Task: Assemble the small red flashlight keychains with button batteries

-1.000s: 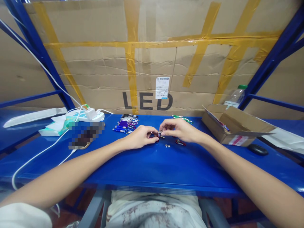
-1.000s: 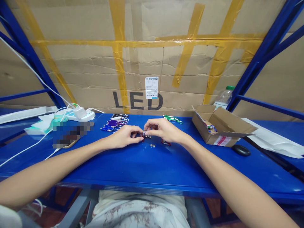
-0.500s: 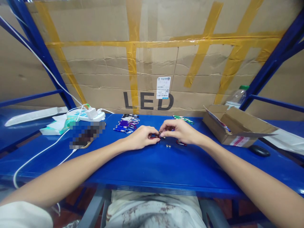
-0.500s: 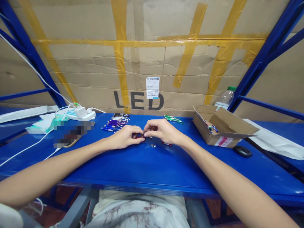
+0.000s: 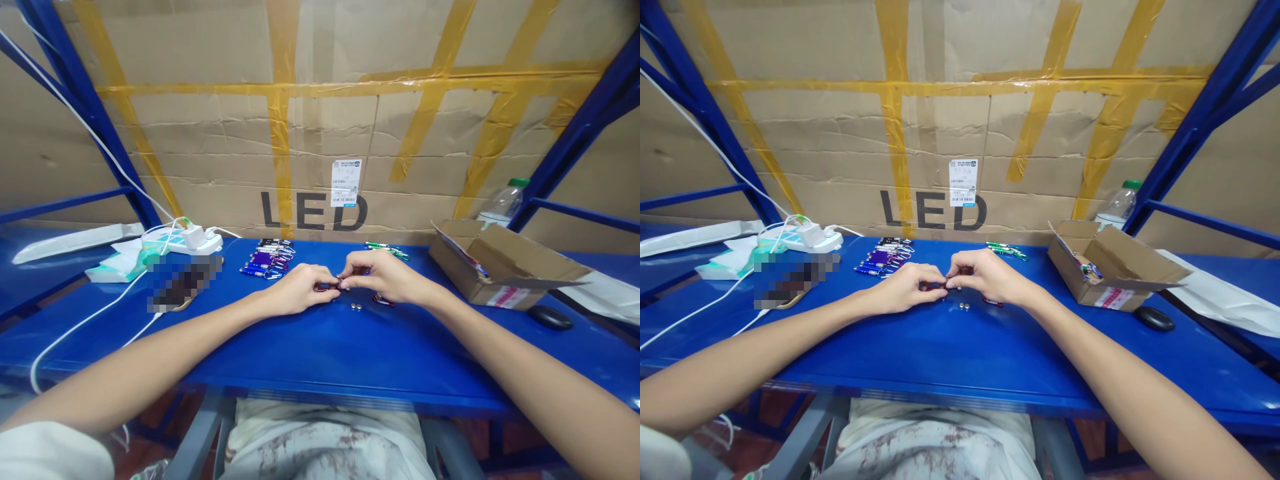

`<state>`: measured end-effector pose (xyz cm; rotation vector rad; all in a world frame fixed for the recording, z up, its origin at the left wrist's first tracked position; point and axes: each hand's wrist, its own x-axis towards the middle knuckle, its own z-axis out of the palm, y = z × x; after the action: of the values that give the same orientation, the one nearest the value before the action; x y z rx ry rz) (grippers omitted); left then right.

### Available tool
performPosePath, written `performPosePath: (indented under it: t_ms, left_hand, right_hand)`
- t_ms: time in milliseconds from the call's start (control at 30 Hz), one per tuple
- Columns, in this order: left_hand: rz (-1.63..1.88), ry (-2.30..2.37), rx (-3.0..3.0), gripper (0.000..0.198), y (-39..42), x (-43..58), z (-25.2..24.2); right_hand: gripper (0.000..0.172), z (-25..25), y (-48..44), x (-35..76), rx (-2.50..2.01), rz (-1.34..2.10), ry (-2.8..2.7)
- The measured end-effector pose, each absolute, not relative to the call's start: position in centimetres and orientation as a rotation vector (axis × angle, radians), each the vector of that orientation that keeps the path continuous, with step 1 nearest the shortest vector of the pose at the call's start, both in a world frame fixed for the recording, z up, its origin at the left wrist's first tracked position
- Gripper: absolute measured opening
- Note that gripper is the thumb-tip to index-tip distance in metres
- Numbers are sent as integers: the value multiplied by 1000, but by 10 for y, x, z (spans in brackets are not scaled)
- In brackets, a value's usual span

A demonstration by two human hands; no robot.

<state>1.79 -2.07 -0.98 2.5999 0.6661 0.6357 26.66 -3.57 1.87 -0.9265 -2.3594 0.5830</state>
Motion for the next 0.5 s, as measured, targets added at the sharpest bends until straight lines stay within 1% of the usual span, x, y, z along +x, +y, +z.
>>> performPosePath:
  t_ms: [333, 500]
  left_hand:
    - [670, 686, 2608, 24, -19, 17, -10]
    - [741, 644, 2684, 18, -18, 15, -10]
  right_hand:
    - [31, 21, -36, 268, -926, 629, -2337]
    - [32, 25, -35, 276, -1037, 498, -2316]
